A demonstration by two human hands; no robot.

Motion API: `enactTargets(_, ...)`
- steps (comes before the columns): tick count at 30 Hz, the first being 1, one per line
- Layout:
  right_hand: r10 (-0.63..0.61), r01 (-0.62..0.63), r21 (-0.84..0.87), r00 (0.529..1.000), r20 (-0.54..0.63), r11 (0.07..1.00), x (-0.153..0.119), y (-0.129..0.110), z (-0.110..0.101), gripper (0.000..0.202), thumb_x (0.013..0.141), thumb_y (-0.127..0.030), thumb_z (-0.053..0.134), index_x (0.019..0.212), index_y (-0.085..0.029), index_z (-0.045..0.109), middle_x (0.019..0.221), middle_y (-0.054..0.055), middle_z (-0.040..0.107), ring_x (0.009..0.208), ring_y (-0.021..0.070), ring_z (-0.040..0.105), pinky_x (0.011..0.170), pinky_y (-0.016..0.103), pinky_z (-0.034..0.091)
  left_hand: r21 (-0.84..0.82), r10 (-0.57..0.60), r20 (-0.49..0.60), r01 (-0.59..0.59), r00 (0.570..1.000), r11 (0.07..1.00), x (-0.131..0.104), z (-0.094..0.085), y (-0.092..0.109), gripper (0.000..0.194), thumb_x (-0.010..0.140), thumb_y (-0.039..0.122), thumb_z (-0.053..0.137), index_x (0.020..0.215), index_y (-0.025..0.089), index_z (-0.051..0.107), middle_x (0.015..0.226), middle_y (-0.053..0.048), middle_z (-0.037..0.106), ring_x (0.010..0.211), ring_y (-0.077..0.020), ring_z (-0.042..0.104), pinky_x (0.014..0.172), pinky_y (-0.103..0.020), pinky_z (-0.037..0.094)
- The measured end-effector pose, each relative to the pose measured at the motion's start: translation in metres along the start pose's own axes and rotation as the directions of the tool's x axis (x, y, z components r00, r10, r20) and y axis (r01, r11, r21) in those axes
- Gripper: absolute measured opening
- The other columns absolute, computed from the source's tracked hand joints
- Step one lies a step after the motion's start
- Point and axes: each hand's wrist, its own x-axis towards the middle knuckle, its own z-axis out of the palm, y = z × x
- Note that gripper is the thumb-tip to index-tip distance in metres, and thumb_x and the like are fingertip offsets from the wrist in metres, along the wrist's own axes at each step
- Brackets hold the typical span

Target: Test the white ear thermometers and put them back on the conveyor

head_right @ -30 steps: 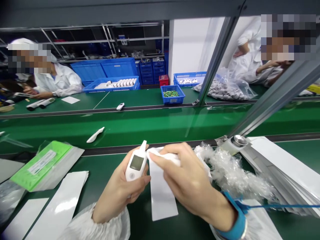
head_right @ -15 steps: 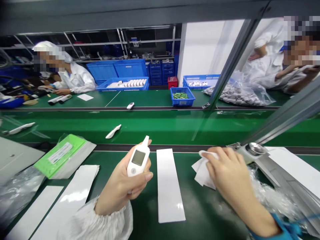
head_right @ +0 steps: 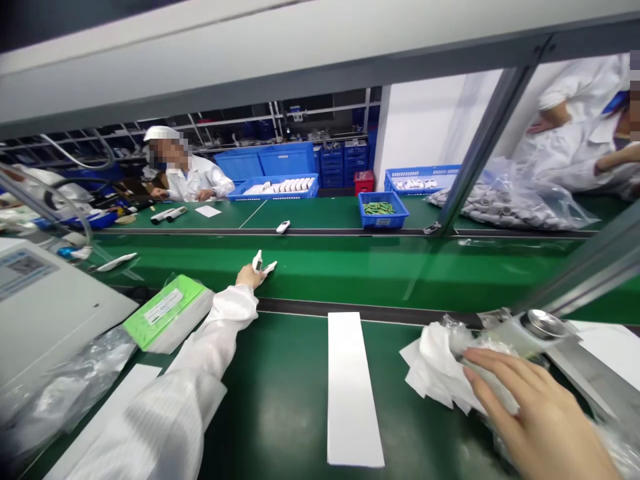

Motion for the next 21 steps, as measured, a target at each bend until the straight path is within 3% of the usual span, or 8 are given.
enactTargets(5,-0.044,0.044,0.066,0.999,0.012,0.997,0.009,-0.050,-0.010,0.022,0.094,-0.043,0.051,0.101,-0.028,0.065,0.100,0.005,0.072,0.092,0.0308,0.068,0.079,0.051,0.055,0.242,-0.015,0.115,-0.013,0.993,0.970,0.010,0.020,0.008,0.030,0.090,0.030,0.064,0.117,0.016,0.061,0.118,-0.009,0.063,0.106,-0.0235,0.063,0.088,-0.042,0.054)
enactTargets(9,-0.113,0.092,0.214,0.990,0.088,0.972,0.013,-0.090,-0.001,0.015,0.097,-0.027,0.051,0.099,-0.023,0.065,0.098,0.004,0.072,0.093,0.0220,0.068,0.080,0.039,0.056,0.350,0.024,0.126,-0.067,0.992,0.934,-0.003,0.010,0.017,0.032,0.090,0.030,0.064,0.118,0.015,0.060,0.120,-0.010,0.062,0.108,-0.0240,0.062,0.091,-0.045,0.052)
enactTargets(11,-0.137,0.085,0.293,0.977,0.162,0.952,0.007,-0.101,0.013,0.013,0.096,-0.022,0.052,0.099,-0.022,0.065,0.098,0.004,0.071,0.092,0.0202,0.068,0.079,0.036,0.057,0.366,0.078,0.118,-0.116,0.990,0.923,-0.022,0.000,0.013,0.034,0.089,0.028,0.064,0.119,0.013,0.059,0.120,-0.012,0.063,0.110,-0.0258,0.062,0.092,-0.045,0.050)
enactTargets(14,-0.098,-0.024,0.381,0.950,0.298,0.924,-0.009,-0.108,0.040,0.011,0.094,-0.019,0.056,0.098,-0.022,0.065,0.100,0.003,0.070,0.089,0.0178,0.069,0.075,0.032,0.058,0.360,0.154,0.126,-0.190,0.980,0.914,-0.068,-0.013,-0.006,0.033,0.086,0.027,0.064,0.116,0.012,0.058,0.113,-0.017,0.067,0.109,-0.0323,0.063,0.087,-0.041,0.049)
enactTargets(18,-0.062,-0.113,0.399,0.915,0.400,0.910,-0.022,-0.111,0.067,0.010,0.088,-0.017,0.064,0.096,-0.023,0.067,0.098,0.002,0.069,0.087,0.0167,0.067,0.073,0.030,0.057,0.332,0.153,0.142,-0.192,0.978,0.923,-0.127,-0.011,-0.044,0.022,0.083,0.026,0.059,0.103,0.015,0.060,0.101,-0.016,0.069,0.101,-0.0358,0.065,0.080,-0.041,0.048)
enactTargets(21,-0.093,-0.081,0.383,0.905,0.415,0.920,-0.023,-0.114,0.076,0.013,0.085,-0.020,0.070,0.097,-0.026,0.070,0.095,0.002,0.067,0.086,0.0192,0.064,0.071,0.035,0.054,0.272,0.152,0.129,-0.183,0.980,0.945,-0.149,-0.008,-0.061,0.015,0.080,0.023,0.056,0.092,0.015,0.059,0.094,-0.015,0.068,0.097,-0.0363,0.064,0.081,-0.043,0.049)
